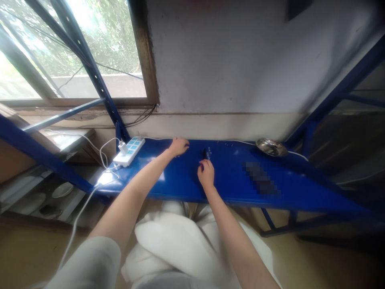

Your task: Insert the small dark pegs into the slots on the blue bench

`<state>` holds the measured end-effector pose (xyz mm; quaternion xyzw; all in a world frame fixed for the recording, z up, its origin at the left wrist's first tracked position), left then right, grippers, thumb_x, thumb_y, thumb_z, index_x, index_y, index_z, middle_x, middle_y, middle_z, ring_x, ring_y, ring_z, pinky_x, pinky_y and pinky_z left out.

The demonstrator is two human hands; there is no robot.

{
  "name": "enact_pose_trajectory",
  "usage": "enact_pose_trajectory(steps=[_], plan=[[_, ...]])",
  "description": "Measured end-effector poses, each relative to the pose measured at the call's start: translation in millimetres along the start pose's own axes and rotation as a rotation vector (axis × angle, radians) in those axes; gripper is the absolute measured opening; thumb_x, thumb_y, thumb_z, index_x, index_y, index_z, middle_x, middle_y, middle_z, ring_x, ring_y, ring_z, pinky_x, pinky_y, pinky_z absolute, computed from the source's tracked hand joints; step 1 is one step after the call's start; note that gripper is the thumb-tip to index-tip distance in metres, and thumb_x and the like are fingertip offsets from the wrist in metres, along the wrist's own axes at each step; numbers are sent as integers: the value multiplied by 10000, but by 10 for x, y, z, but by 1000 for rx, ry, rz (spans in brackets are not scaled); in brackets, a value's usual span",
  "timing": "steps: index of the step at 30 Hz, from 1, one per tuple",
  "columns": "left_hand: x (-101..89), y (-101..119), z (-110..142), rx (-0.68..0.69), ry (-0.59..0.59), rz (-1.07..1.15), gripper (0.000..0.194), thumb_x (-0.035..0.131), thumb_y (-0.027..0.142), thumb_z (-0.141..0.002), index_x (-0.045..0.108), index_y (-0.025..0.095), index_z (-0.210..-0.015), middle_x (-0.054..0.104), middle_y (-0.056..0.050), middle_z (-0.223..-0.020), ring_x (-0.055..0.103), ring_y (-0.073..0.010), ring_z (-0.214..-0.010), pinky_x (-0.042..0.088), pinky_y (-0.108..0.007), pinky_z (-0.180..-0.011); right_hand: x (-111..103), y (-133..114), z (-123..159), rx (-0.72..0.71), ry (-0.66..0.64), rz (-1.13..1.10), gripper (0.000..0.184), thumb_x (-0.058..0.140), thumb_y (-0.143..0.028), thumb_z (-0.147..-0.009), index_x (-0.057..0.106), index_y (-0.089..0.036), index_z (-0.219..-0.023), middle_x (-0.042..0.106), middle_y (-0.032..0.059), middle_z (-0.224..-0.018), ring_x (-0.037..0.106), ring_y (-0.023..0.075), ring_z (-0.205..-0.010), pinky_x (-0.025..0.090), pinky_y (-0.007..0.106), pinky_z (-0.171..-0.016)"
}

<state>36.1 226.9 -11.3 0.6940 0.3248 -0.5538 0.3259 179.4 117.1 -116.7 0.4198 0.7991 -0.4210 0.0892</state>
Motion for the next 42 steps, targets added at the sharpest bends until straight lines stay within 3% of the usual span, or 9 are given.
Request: enact_pose_trajectory(steps=[2,5,10,13,16,21,26,32,42], plan=[[47,187,15,107,70,30,304,379,243,-861,615,171,-1038,618,-81,-1082,517,-220,-1026,303,-372,-922,-8,25,-6,61,53,-18,232,380,-147,-777,596,-150,-862,579,120,-950,536,220,-935,438,373,-822],[223,467,63,220,39,30,354,334,185,-862,573,177,-1123,598,-93,-1113,526,-214,-1011,333,-352,-892,-17,72,-15,158,122,-58,221,372,-135,-755,581,-158,-822,575,110,-924,535,212,-911,438,356,-820],[614,703,144,152,-58,-20,633,333,27,-791,270,234,-1386,456,-107,-1314,462,-225,-1138,338,-372,-917,-18,130,-22,237,204,-103,204,372,-123,-724,567,-161,-772,573,101,-894,526,209,-909,434,343,-828],[738,716,147,96,-87,-8,642,326,16,-789,258,232,-1390,422,-116,-1344,440,-242,-1168,342,-406,-930,-17,140,-24,251,205,-121,201,374,-125,-719,565,-162,-767,570,106,-892,518,214,-918,430,353,-834],[752,704,123,40,-60,40,564,321,39,-810,345,207,-1348,459,-124,-1305,461,-245,-1140,361,-413,-918,-9,152,-23,272,188,-127,216,371,-123,-715,573,-164,-783,566,113,-917,514,222,-932,425,373,-839],[710,698,97,-55,79,137,304,409,139,-839,574,180,-1090,580,-100,-1106,536,-224,-1012,405,-371,-867,34,196,-10,318,184,-53,247,375,-131,-709,600,-151,-809,569,137,-947,509,248,-945,413,412,-854],[768,658,184,-100,109,216,225,403,136,-845,605,164,-940,617,-78,-971,579,-185,-890,440,-319,-807,108,234,11,330,172,75,305,399,-156,-708,624,-136,-913,572,171,-1071,477,296,-1051,350,525,-906],[875,545,491,-226,353,493,173,445,169,-836,589,168,-931,621,-52,-935,589,-147,-812,475,-261,-718,193,274,22,359,74,115,412,337,-129,-737,599,-106,-1054,490,214,-1237,351,326,-1241,192,632,-986],[880,517,918,-436,620,667,139,474,234,-830,581,179,-899,626,-55,-894,585,-130,-746,486,-269,-713,291,414,-124,407,-46,92,398,363,-227,-771,615,-142,-1066,483,181,-1266,312,327,-1275,151,633,-1014]])
Point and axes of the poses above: each hand's wrist, its own z-axis away from the middle knuckle, its own x-axis out of the palm, y = z × x, the point moved 1 cm from there along -z, towards the middle knuckle
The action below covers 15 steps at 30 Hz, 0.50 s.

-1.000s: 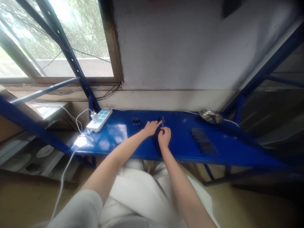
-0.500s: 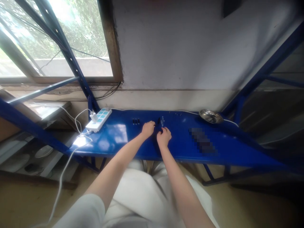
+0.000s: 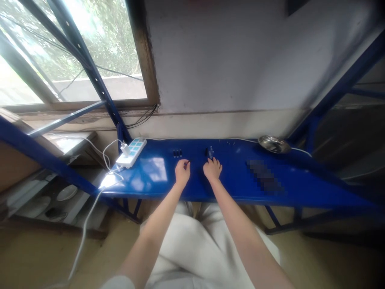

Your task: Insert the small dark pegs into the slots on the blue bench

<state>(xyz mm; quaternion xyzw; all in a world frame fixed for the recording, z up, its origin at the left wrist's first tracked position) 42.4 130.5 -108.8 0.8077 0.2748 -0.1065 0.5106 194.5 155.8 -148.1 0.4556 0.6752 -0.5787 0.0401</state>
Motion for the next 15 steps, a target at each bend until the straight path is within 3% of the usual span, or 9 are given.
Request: enact_pose_trajectory(steps=[9,15], plan=[[-7,-27,17,6,1,51,137,482,250,-825,577,176,-890,618,-51,-870,571,-118,-699,485,-262,-694,-48,-64,-91,51,-130,148,462,352,-223,-793,568,-98,-1182,421,177,-1342,279,343,-1296,136,592,-1039],[-9,-38,22,-31,16,68,156,479,272,-829,582,177,-898,621,-55,-880,583,-124,-723,484,-266,-697,-17,-29,-90,-12,-77,104,441,365,-226,-781,579,-124,-1153,454,171,-1309,301,342,-1277,130,625,-1019]])
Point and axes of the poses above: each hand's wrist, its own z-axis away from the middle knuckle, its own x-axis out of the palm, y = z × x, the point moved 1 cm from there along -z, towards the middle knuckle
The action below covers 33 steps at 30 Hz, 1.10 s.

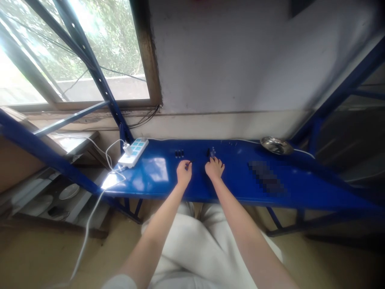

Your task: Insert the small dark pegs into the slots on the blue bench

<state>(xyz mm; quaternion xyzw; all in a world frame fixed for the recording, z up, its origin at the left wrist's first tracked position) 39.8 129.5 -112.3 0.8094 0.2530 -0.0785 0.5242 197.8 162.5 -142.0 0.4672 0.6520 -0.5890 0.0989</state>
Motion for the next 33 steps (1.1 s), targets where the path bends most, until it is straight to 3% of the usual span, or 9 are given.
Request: enact_pose_trajectory(steps=[10,16,20,33], plan=[[-16,2,0,8,46,87,143,505,256,-814,588,160,-880,614,-53,-840,569,-123,-697,479,-267,-670,-182,-131,147,-76,33,66,395,316,-202,-823,597,-129,-1090,532,156,-1215,427,305,-1164,264,531,-984],[-5,-29,-11,29,103,123,132,492,223,-815,578,160,-891,610,-64,-859,579,-140,-765,476,-275,-699,-301,-249,239,-350,141,-85,296,326,-294,-882,582,-146,-902,609,123,-940,536,235,-877,414,387,-794],[-10,-32,-15,25,125,133,127,485,218,-817,569,162,-895,607,-66,-874,579,-146,-787,475,-284,-714,-297,-280,274,-447,110,-184,295,302,-325,-908,547,-167,-862,594,94,-818,532,207,-757,436,349,-715],[-10,-44,-19,-8,135,145,126,481,208,-818,565,166,-901,609,-67,-895,576,-149,-806,475,-292,-740,-281,-303,318,-576,-8,-169,318,276,-323,-925,555,-180,-875,597,95,-822,534,209,-744,436,345,-679]])
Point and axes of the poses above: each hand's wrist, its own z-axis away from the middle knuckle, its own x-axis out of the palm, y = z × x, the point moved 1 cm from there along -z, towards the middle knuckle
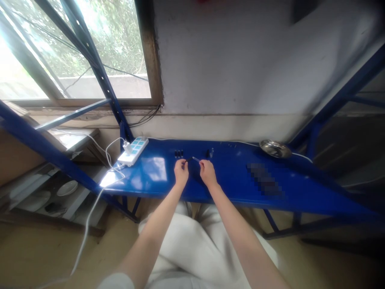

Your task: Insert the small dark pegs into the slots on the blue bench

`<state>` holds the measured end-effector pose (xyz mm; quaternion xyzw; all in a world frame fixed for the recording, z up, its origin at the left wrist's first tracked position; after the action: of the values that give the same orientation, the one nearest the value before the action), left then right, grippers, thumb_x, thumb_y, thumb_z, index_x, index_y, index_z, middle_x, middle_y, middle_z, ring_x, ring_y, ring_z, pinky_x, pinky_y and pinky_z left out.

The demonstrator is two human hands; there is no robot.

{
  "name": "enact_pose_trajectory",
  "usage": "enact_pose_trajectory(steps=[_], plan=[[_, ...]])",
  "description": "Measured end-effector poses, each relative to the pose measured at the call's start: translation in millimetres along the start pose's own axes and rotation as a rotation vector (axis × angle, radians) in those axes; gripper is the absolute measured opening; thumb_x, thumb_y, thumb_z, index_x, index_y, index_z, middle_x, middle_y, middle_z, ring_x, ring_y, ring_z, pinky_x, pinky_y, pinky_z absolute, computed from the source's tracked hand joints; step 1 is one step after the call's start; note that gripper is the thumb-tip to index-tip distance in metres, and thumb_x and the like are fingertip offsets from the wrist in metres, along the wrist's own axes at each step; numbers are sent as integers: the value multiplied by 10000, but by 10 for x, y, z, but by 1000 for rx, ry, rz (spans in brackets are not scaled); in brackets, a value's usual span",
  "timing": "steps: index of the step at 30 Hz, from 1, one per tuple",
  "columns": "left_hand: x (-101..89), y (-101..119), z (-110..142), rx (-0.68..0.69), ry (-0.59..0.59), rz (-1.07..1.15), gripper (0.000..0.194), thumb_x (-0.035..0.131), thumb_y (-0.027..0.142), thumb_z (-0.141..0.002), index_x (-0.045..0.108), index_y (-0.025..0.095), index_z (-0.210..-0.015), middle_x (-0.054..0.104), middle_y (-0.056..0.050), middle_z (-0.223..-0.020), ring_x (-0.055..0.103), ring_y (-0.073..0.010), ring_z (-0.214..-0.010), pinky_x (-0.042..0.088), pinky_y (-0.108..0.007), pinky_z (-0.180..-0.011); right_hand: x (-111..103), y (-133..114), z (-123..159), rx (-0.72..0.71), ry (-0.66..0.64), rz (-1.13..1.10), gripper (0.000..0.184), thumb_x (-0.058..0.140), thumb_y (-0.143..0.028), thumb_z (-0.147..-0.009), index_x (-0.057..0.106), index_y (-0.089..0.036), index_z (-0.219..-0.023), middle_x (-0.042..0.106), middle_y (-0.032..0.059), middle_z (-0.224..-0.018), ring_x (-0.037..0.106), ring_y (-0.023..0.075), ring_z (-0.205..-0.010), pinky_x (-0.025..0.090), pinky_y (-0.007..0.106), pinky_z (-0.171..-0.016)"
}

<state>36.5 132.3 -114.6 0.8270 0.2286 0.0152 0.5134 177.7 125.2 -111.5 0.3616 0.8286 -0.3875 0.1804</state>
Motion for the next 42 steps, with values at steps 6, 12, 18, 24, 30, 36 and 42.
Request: enact_pose_trajectory(steps=[6,12,18,24,30,36,42], plan=[[-2,-9,-3,-18,24,22,171,469,204,-824,580,162,-947,616,-83,-938,583,-157,-844,485,-303,-753,11,16,13,-19,-4,-21,312,282,-331,-926,554,-181,-892,596,92,-829,536,202,-747,447,343,-683],[13,-37,-6,17,-42,43,334,461,203,-833,545,196,-1156,563,-107,-1145,589,-147,-855,497,-312,-774,2,2,16,-58,7,-21,322,271,-333,-927,551,-190,-856,589,90,-804,532,203,-735,444,351,-690],[29,-23,7,96,-135,40,362,425,184,-846,544,215,-1187,558,-102,-1180,590,-163,-941,504,-320,-797,30,20,13,-70,-26,-9,317,267,-315,-927,549,-184,-868,597,89,-812,526,203,-738,439,350,-697],[11,36,17,167,-184,8,299,418,195,-858,605,205,-1092,615,-86,-1101,571,-181,-1026,487,-353,-862,45,32,12,-61,-39,22,326,274,-303,-923,570,-167,-915,617,103,-849,553,213,-777,453,368,-734],[-14,82,18,162,-139,24,268,427,202,-858,623,199,-1041,629,-85,-1069,583,-176,-1001,503,-330,-810,97,69,13,-49,-67,43,367,265,-291,-923,547,-155,-1113,638,129,-974,590,234,-867,470,417,-783],[-9,95,-16,161,-111,29,207,486,250,-839,656,198,-944,654,-72,-985,606,-168,-919,506,-304,-748,137,103,24,-62,-68,88,389,271,-279,-923,529,-134,-1175,656,146,-925,612,251,-866,477,442,-782],[-48,246,-248,239,-348,-49,168,531,226,-806,661,201,-908,665,-51,-927,615,-149,-806,494,-297,-750,108,81,24,-91,-75,36,356,327,-310,-915,536,-143,-1150,655,141,-947,616,244,-862,489,427,-769]])
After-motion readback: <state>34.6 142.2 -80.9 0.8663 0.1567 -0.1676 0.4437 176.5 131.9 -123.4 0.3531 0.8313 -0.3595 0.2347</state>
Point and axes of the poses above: each hand's wrist, its own z-axis away from the middle knuckle, its own x-axis out of the palm, y = z × x, the point moved 1 cm from there along -z, towards the middle knuckle
